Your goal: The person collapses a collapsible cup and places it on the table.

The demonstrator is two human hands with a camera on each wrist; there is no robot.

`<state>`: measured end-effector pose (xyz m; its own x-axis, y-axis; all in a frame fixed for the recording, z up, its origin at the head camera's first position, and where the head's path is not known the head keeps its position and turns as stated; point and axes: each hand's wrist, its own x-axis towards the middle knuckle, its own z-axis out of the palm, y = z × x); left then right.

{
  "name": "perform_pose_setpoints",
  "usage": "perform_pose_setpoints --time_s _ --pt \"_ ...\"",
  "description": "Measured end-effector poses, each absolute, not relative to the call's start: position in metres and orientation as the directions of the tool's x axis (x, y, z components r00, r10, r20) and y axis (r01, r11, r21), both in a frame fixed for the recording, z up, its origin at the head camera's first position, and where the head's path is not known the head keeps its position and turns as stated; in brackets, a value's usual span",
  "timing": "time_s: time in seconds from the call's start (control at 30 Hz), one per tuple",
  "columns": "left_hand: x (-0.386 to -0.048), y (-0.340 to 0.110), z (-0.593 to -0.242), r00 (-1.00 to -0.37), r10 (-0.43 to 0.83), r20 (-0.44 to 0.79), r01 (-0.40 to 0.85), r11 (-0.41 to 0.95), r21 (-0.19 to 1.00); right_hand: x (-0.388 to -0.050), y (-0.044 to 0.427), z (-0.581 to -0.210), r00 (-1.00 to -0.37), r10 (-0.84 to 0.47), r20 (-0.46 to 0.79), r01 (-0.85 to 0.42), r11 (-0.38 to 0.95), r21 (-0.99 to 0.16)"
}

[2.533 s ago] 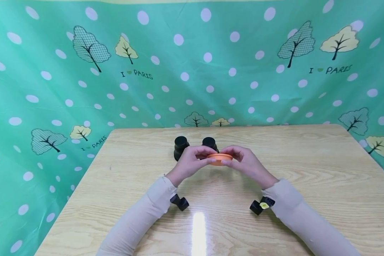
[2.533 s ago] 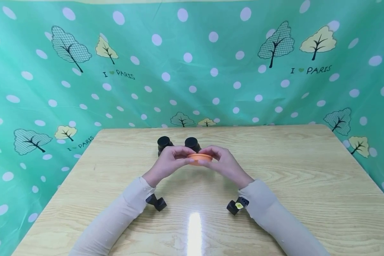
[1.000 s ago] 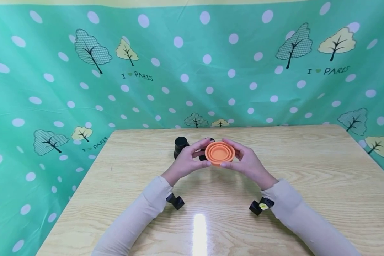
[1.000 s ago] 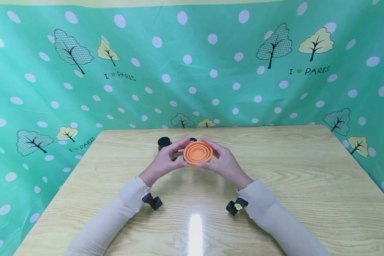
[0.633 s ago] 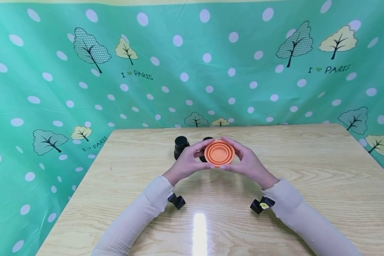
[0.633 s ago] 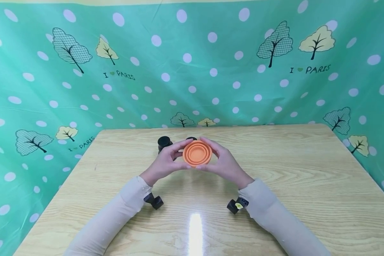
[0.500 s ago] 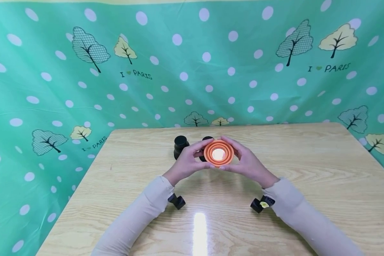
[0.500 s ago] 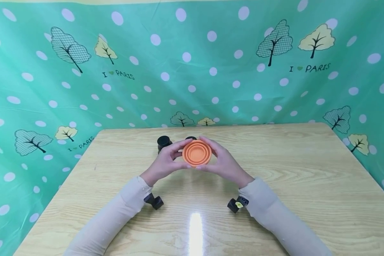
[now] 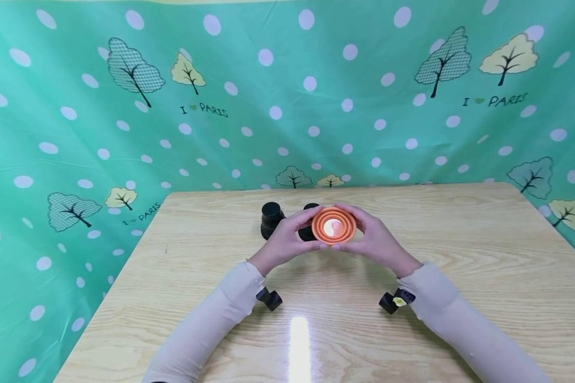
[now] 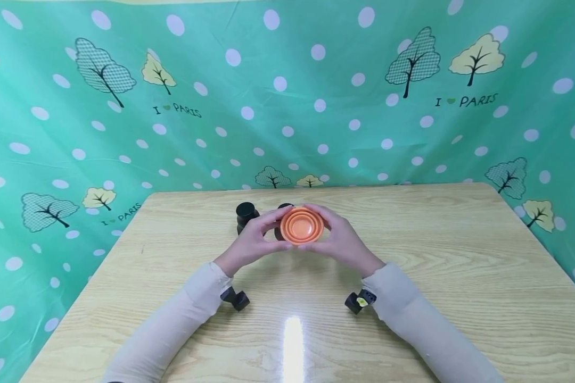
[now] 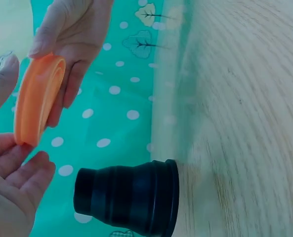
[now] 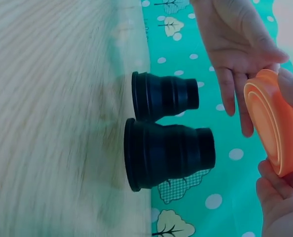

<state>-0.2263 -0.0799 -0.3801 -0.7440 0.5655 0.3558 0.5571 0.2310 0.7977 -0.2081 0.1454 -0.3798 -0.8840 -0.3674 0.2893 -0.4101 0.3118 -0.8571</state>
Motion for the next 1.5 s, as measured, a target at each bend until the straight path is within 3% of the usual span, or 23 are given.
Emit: perform_pose_setpoints --time_s 0.4,0.63,0.87,1.13,1.5 --pt "-0.237 -0.081 -0.385 -0.827 0.445 0.345 0.526 0.391 0.756 -0.224 0.169 -0.39 -0.962 -0.229 0.148 -0.231 0.395 -0.889" --pt "-0.246 -0.078 -0.389 -0.884 0.418 0.21 0.402 0.45 0.797 -0.239 0.18 -0.4 -0.978 -0.202 0.055 -0.137 0.416 -0.899" --pt "-0.253 -0.075 -0.396 -0.92 0.372 0.121 0.276 0.398 0.875 -0.253 0.191 -0.411 -0.977 -0.212 0.028 -0.12 0.435 -0.892" --pt "-0.26 -0.071 -0.4 -0.924 0.368 0.106 0.248 0.364 0.898 -0.258 0.196 -0.419 -0.966 -0.26 -0.005 -0.119 0.456 -0.882" --pt "-0.266 -0.072 -0.406 -0.944 0.324 0.065 0.18 0.339 0.924 -0.268 0.207 -0.427 -0.93 -0.355 -0.091 -0.044 0.355 -0.934"
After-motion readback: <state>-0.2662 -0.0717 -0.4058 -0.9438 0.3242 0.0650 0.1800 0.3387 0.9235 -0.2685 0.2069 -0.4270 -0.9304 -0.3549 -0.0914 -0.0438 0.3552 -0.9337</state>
